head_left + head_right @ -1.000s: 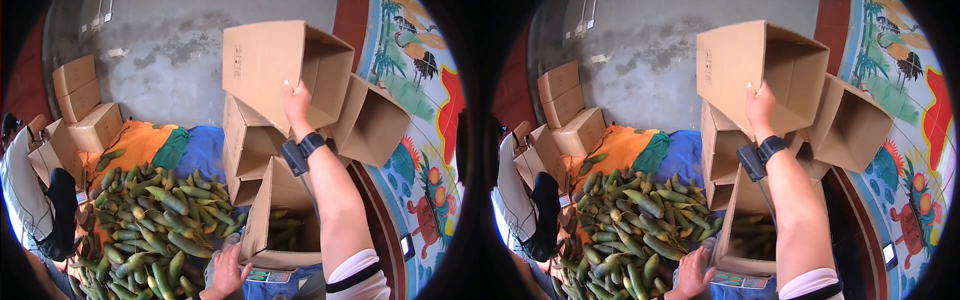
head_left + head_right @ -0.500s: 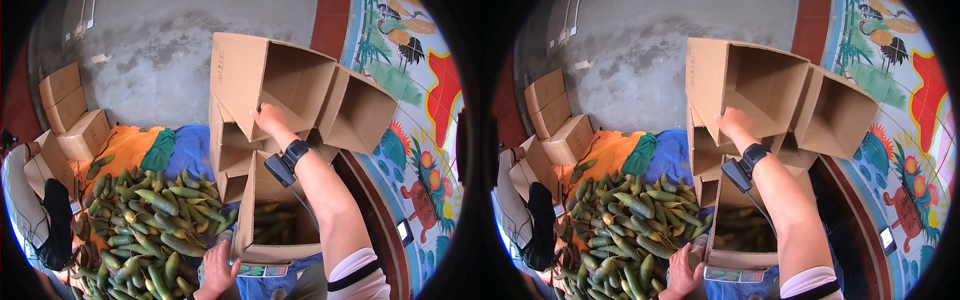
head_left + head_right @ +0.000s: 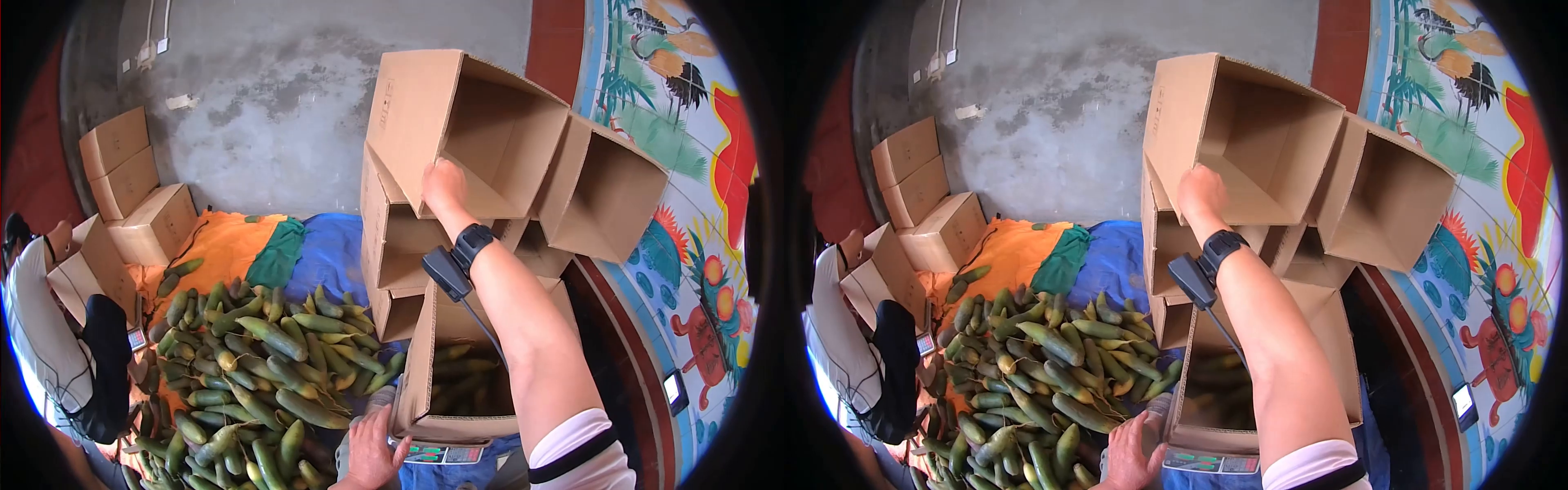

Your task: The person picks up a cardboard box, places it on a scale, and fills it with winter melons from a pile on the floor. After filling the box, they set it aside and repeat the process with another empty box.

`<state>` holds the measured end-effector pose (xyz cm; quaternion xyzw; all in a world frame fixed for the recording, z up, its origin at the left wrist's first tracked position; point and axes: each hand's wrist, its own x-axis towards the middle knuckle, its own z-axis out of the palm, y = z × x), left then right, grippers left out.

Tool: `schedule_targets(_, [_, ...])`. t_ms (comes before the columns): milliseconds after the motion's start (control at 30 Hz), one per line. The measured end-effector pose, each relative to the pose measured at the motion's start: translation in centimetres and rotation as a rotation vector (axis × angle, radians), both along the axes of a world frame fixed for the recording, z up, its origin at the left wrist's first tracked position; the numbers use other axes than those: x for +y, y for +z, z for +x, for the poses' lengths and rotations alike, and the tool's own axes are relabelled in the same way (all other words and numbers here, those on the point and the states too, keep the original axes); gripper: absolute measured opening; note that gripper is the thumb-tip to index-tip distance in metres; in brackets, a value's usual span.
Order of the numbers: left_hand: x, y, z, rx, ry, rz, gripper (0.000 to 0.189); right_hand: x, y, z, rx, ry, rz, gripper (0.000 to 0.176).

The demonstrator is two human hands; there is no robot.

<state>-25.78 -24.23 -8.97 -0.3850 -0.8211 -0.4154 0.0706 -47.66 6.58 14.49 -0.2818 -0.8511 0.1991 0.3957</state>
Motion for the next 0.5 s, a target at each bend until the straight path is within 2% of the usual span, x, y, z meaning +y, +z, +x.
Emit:
schedule_targets(67, [-0.1,0.3,-0.1,0.000,-0.002,-0.005,0.065,0.0,-0.1,-0.9,0.022,-0.025,0.025,0.030])
schedule_targets(167, [-0.3,0.3,-0.1,0.007,-0.012,-0.004,0.065,0.6,-1.2,-2.2,-0.063,0.034,-0.104,0.028])
schedule_targets(233, [-0.5,0.0,-0.2,0.016,0.001,0.001,0.065,0.3,-2.4,-2.1,-0.109,0.015,0.109,0.027])
schedule_targets(267, [-0.5,-0.1,-0.2,0.016,-0.005,0.000,0.065,0.3,-2.6,-2.0,-0.109,0.009,0.108,0.027])
schedule_targets(333, [-0.5,-0.3,-0.2,0.023,0.010,-0.002,0.060,0.1,-2.9,-1.2,-0.175,0.192,0.039,0.025])
schedule_targets(400, [-0.3,-0.7,-0.6,0.002,-0.016,-0.007,0.065,-0.4,-3.4,0.6,-0.165,0.180,0.108,0.024])
schedule_targets(467, [0.0,-0.8,-0.8,-0.016,-0.042,-0.007,0.070,-0.8,-3.5,2.5,-0.070,0.270,0.106,0.024])
schedule_targets(500, [0.0,-0.7,-0.7,0.001,-0.042,-0.011,0.070,-1.0,-3.3,3.5,-0.083,0.297,0.023,0.024])
